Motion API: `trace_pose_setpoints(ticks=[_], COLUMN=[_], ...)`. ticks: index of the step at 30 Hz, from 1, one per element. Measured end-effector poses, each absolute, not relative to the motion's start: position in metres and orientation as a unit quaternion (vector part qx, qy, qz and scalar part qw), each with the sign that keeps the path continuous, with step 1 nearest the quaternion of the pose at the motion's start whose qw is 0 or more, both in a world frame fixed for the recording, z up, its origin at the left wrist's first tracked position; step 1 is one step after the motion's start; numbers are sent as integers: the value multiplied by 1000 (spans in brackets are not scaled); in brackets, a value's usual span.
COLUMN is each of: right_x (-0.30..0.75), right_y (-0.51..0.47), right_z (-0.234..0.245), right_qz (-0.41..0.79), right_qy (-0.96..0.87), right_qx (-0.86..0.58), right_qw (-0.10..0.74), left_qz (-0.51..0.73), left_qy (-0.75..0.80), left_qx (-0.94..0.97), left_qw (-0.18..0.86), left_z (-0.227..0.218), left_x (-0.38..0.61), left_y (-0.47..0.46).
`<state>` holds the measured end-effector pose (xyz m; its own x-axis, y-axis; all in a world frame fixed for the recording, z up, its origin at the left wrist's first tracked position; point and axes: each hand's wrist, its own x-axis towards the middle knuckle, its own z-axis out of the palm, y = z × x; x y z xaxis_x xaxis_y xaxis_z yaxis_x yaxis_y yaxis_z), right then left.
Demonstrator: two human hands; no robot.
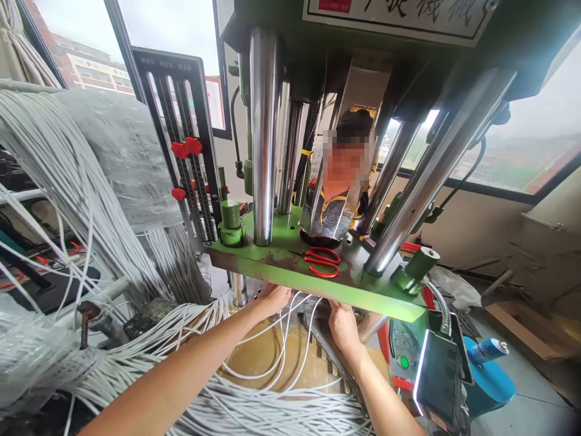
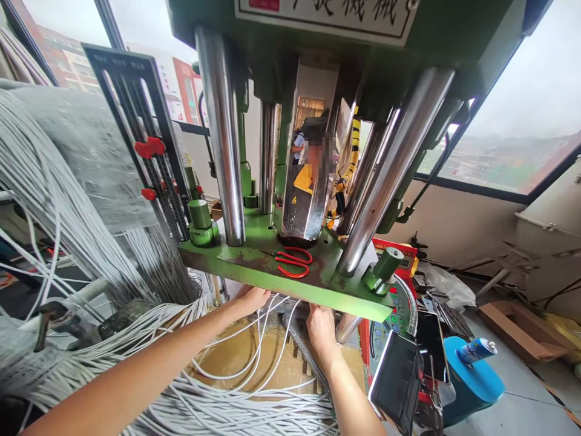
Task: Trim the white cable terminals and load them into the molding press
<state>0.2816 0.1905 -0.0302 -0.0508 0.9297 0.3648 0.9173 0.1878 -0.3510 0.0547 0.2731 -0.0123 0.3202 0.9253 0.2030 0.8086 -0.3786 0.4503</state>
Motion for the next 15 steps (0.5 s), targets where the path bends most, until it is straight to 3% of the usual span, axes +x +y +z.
trace_pose_setpoints(ticks=[7,11,14,15], right_x=[274,289,325,338], right_y=[184,105,11,-18], right_z=[-7,2,-16,-26], right_qz=[22,31,54,74], right_qy=[-745,-741,-662,-600], right_qx=[-622,-621,-669,-709], right_qw=[241,251,333,363], left_qz=[210,239,214,181], left_qy=[527,506,490,527], left_qx=[807,804,734,707], left_qw=[162,204,418,434], left_z=[19,37,13,-3], left_x=[56,14,-56,-82], left_y=[251,174,81,49])
